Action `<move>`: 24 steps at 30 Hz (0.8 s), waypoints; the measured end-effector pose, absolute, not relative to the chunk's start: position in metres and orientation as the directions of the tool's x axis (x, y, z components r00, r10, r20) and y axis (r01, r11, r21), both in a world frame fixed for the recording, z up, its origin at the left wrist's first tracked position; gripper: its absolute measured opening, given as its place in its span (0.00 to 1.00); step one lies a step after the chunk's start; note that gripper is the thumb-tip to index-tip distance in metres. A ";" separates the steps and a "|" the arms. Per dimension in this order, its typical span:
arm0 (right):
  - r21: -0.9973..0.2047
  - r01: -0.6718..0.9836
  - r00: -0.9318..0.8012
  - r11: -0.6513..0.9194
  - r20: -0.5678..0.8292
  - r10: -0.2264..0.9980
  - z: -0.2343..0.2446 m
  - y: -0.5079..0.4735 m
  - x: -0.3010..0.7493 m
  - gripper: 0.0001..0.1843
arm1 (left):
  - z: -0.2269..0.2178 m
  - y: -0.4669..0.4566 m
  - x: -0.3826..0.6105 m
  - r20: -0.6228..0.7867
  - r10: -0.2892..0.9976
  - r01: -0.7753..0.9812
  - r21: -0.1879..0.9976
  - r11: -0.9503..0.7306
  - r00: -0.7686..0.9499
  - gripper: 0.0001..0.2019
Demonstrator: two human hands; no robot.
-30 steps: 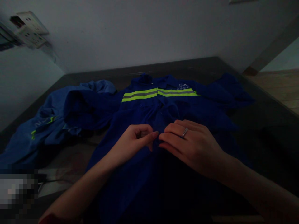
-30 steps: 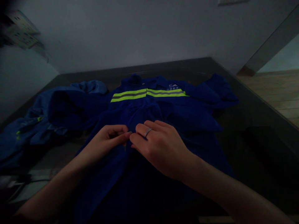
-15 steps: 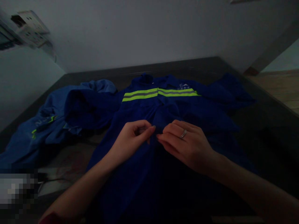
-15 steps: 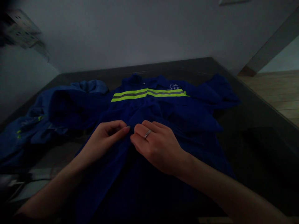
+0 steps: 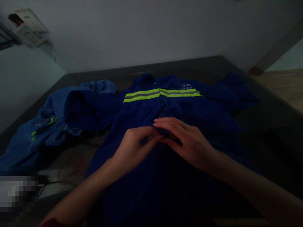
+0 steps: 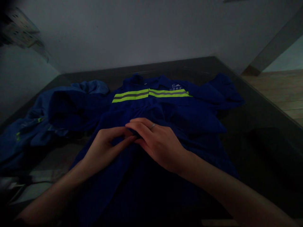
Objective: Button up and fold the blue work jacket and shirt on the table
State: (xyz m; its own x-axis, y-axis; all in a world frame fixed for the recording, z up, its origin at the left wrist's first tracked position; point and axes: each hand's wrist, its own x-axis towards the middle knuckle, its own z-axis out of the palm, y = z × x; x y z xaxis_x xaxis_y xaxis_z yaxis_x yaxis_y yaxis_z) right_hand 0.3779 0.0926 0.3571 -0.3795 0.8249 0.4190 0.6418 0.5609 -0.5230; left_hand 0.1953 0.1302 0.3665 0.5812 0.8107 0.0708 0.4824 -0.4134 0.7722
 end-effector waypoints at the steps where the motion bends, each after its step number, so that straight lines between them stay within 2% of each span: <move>1: -0.535 0.625 -0.416 0.568 0.387 0.823 0.358 0.093 0.379 0.20 | 0.366 0.130 0.195 0.077 0.798 0.482 0.761 -0.434 0.598 0.09; 3: -0.542 0.616 -0.458 0.572 0.345 0.819 0.359 0.095 0.380 0.19 | 0.366 0.130 0.194 0.099 0.778 0.480 0.737 -0.477 0.621 0.09; 6: -0.502 0.650 -0.475 0.571 0.318 0.820 0.361 0.098 0.383 0.11 | 0.366 0.130 0.194 0.139 0.764 0.472 0.712 -0.519 0.630 0.09; 10: -0.453 0.706 -0.455 0.544 0.297 0.839 0.365 0.101 0.388 0.03 | 0.366 0.130 0.196 0.124 0.816 0.462 0.771 -0.438 0.565 0.07; 13: -0.417 0.735 -0.421 0.535 0.337 0.842 0.367 0.103 0.392 0.04 | 0.364 0.130 0.198 0.105 0.835 0.433 0.816 -0.383 0.540 0.13; 17: -0.394 0.745 -0.384 0.538 0.406 0.829 0.370 0.102 0.395 0.04 | 0.358 0.131 0.200 0.043 0.752 0.436 0.792 -0.427 0.658 0.20; 24: -0.421 0.761 -0.286 0.493 0.465 0.838 0.375 0.101 0.399 0.07 | 0.359 0.133 0.200 -0.034 0.737 0.514 0.739 -0.437 0.675 0.12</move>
State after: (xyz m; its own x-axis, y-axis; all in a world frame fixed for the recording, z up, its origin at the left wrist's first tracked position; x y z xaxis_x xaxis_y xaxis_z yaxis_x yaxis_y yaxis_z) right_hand 0.3991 0.1015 0.3752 -0.2859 0.8380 0.4648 0.7614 0.4932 -0.4208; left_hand 0.1998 0.1332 0.3588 0.6748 0.7372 -0.0336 0.5137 -0.4365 0.7386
